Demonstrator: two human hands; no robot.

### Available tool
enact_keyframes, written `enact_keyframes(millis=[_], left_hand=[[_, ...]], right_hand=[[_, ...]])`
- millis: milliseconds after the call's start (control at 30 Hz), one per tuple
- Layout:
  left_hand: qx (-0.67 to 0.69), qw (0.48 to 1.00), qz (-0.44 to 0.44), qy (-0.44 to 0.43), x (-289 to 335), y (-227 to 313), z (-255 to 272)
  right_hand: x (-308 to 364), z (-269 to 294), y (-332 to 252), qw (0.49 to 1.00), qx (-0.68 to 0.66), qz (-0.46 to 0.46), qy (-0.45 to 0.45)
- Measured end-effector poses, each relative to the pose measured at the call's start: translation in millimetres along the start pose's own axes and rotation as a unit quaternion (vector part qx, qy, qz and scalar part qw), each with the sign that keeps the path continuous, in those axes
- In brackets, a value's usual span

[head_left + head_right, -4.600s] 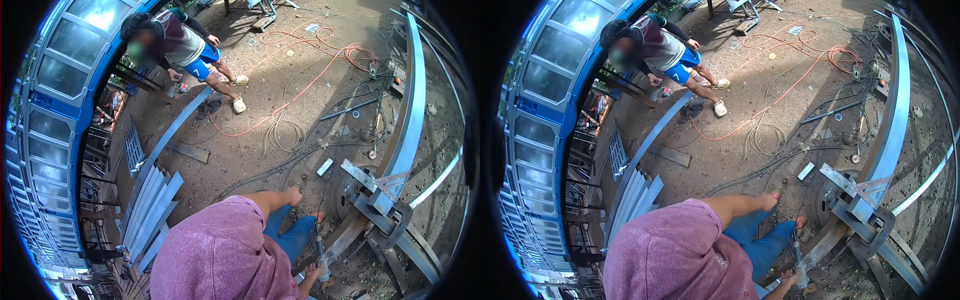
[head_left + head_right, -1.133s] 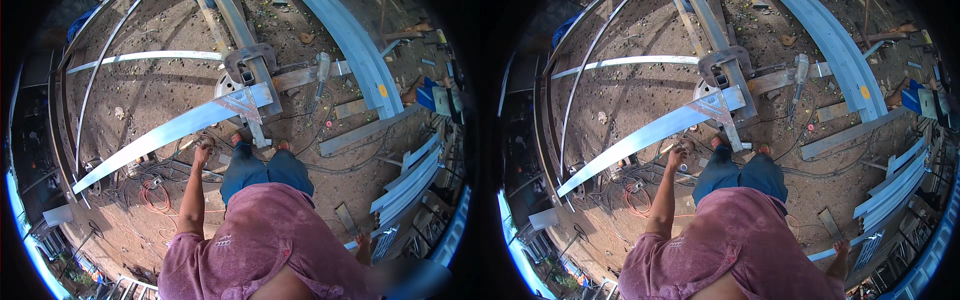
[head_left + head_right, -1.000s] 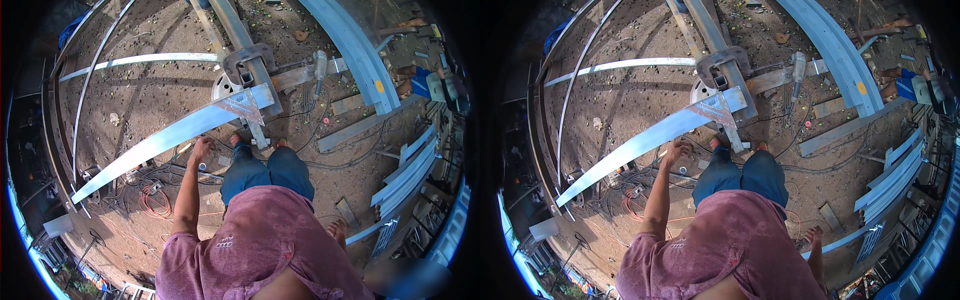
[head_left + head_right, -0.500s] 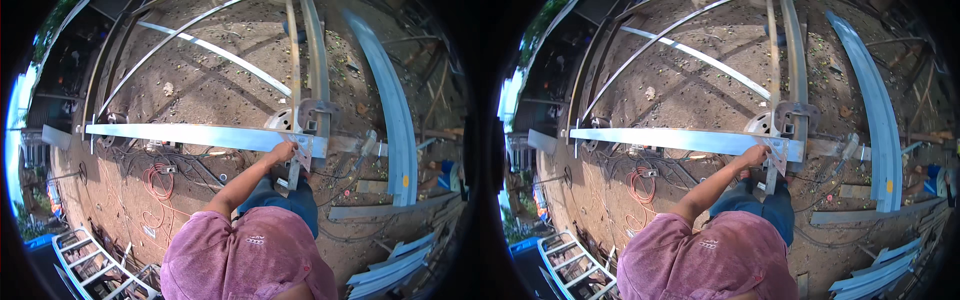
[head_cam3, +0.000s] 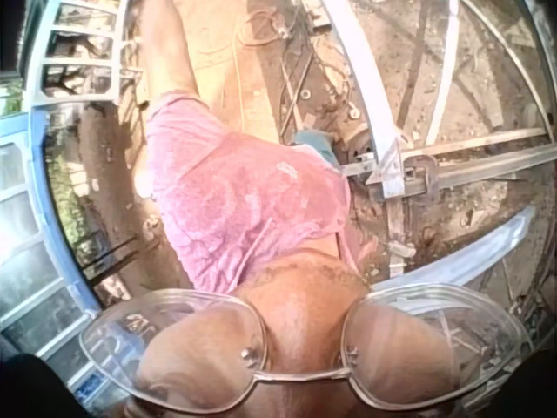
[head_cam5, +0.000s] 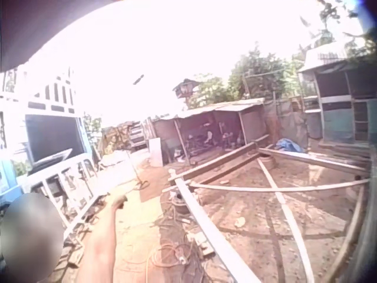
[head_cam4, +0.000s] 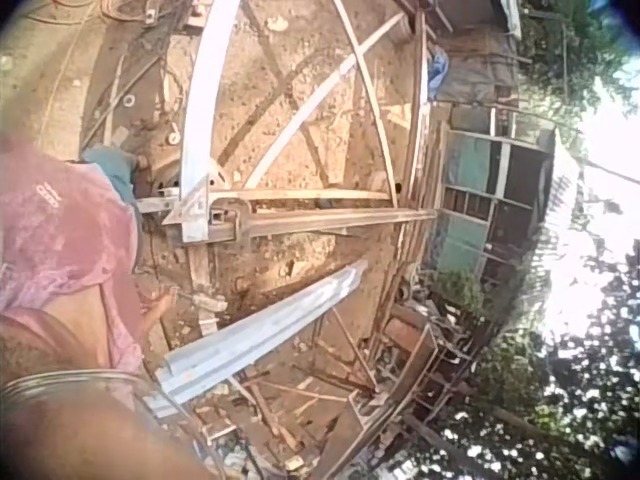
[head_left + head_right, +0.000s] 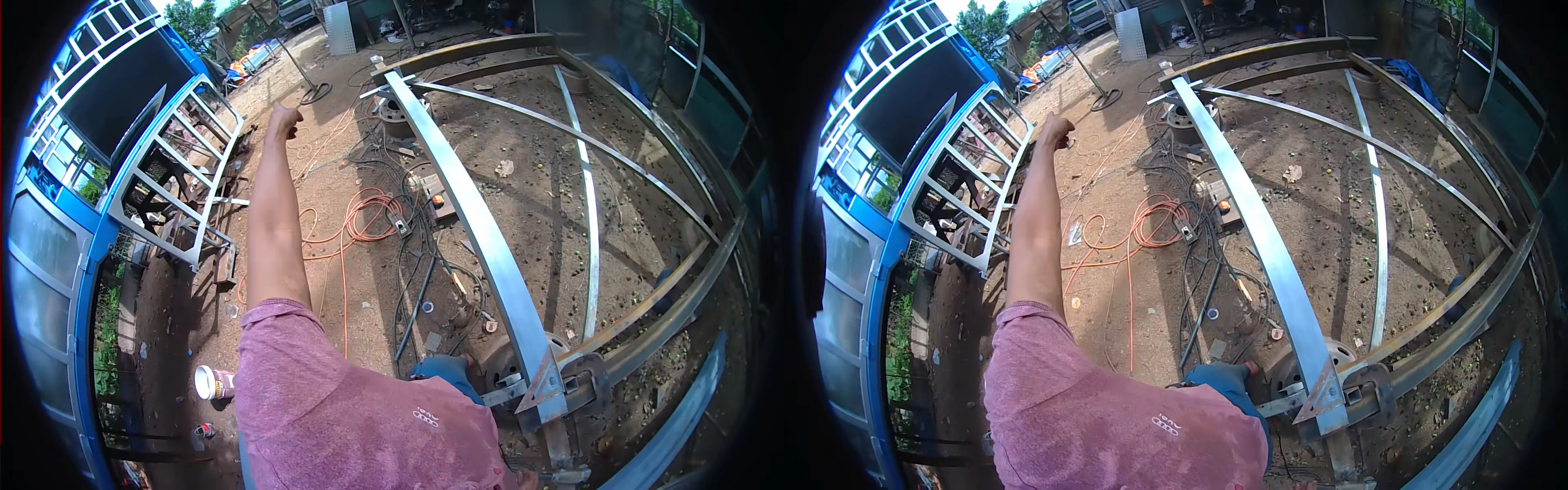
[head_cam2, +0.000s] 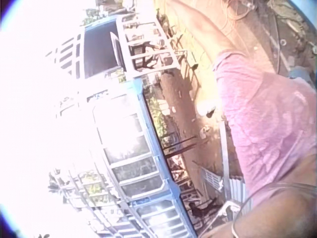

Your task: Marking metal beams and cutting them with an angle grinder while secured by a clamp.

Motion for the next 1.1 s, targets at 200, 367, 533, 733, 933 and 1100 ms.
enact_keyframes(millis=[200, 367, 533, 733, 933, 1100], left_hand=[[-0.045, 0.997, 0.006, -0.057, 19.7, 44.8, 94.4], [-0.022, 0.987, -0.083, -0.133, 96.1, 16.9, -41.5], [-0.056, 0.936, -0.033, -0.345, 171.5, -136.7, -253.7], [-0.183, 0.794, -0.016, -0.579, 368.2, -295.6, -477.8], [-0.290, 0.566, -0.309, -0.707, 591.4, -304.0, -533.6], [-0.238, 0.472, -0.464, -0.711, 689.3, -243.3, -544.6]], right_hand=[[33.8, 59.6, 8.1, 0.996, 0.013, -0.004, 0.086], [84.0, 62.8, 123.5, 0.980, 0.018, -0.163, 0.113], [177.4, 41.0, 186.6, 0.931, 0.000, -0.320, 0.177], [255.2, 12.2, 165.7, 0.904, -0.091, -0.249, 0.336], [317.5, -43.7, 169.9, 0.865, -0.136, -0.193, 0.442], [366.7, -124.1, 217.8, 0.851, -0.206, -0.208, 0.435]])
Point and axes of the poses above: each hand's wrist, its own x-axis away from the middle knuckle, its own z-axis out of the back of the hand, y = z × x, the point moved 4 cm from there along -x, towards the middle knuckle, and after that the axes turned 8 degrees about z, right-handed, at the moved point
